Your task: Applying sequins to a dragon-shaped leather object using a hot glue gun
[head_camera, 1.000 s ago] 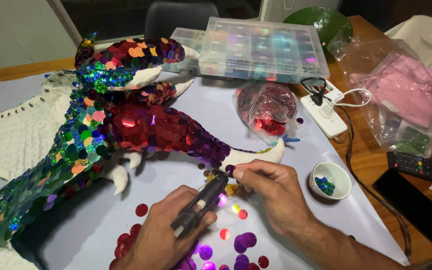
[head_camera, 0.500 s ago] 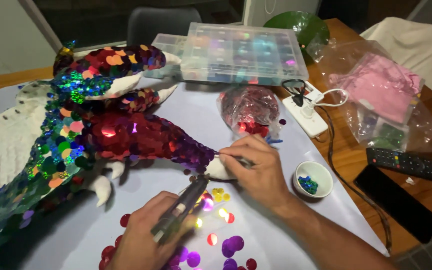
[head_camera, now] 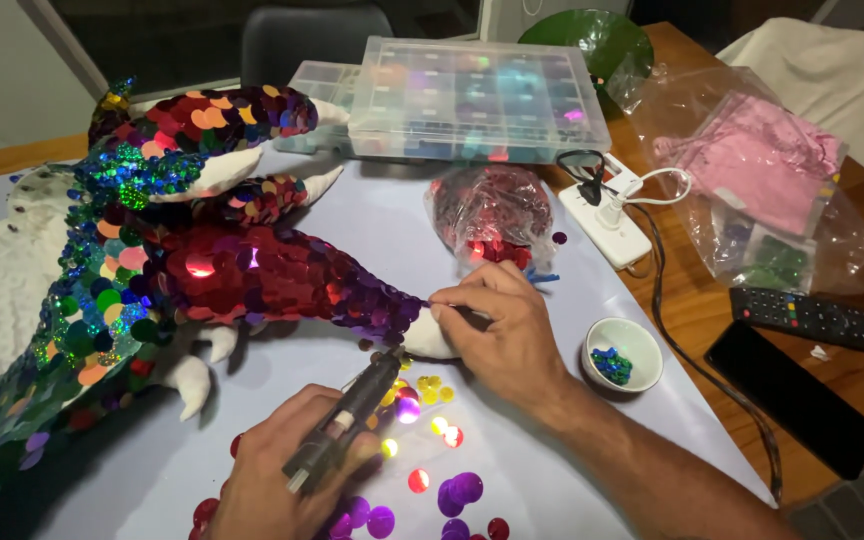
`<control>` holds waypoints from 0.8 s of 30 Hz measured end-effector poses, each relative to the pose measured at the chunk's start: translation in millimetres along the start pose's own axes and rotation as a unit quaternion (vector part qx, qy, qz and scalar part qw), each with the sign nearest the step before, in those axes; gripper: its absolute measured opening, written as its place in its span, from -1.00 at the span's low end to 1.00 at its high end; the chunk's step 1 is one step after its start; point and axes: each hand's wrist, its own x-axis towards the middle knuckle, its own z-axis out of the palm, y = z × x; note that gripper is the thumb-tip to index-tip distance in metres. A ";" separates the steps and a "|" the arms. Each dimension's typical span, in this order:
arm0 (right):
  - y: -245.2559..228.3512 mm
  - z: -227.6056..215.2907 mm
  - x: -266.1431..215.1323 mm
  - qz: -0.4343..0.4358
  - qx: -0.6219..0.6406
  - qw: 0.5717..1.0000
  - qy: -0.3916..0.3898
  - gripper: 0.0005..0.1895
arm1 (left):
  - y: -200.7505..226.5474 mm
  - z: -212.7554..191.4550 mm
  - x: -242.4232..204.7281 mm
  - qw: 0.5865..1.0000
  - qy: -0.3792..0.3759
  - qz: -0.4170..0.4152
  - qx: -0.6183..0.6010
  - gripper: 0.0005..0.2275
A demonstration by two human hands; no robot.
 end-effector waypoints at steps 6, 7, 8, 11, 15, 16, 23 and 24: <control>-3.6 -6.5 5.4 -0.040 -0.009 0.999 -0.009 -0.93 | 2.2 -1.7 0.9 1.000 0.012 0.029 0.005 -0.68; -5.1 -7.3 5.3 -0.044 -0.004 0.999 0.003 -0.94 | 2.9 -1.4 0.6 1.000 0.006 0.021 0.003 -0.66; -3.5 -6.7 4.6 -0.042 -0.005 0.999 0.003 -0.94 | 1.6 -0.6 -0.1 1.000 0.005 0.020 0.003 -0.66; 0.9 -4.9 6.3 -0.066 -0.001 0.998 -0.015 -0.94 | -0.8 -0.1 0.4 0.999 0.019 0.045 0.019 -0.68; 3.6 -6.9 6.2 -0.073 -0.006 0.997 -0.033 -0.92 | -3.1 -0.5 -0.2 0.998 0.030 0.056 -0.003 -0.77; 4.1 -7.9 6.0 -0.072 -0.012 0.997 -0.040 -0.91 | -4.0 -0.7 -0.2 0.997 0.032 0.072 -0.016 -0.79; -3.3 -23.1 12.2 -0.162 -0.131 0.974 -0.090 -0.88 | 0.7 -2.1 -1.2 0.999 0.020 0.031 -0.017 -0.71; -2.4 -24.6 11.6 -0.176 -0.163 0.965 -0.105 -0.80 | 1.0 -2.1 -1.0 0.998 0.027 0.056 -0.011 -0.73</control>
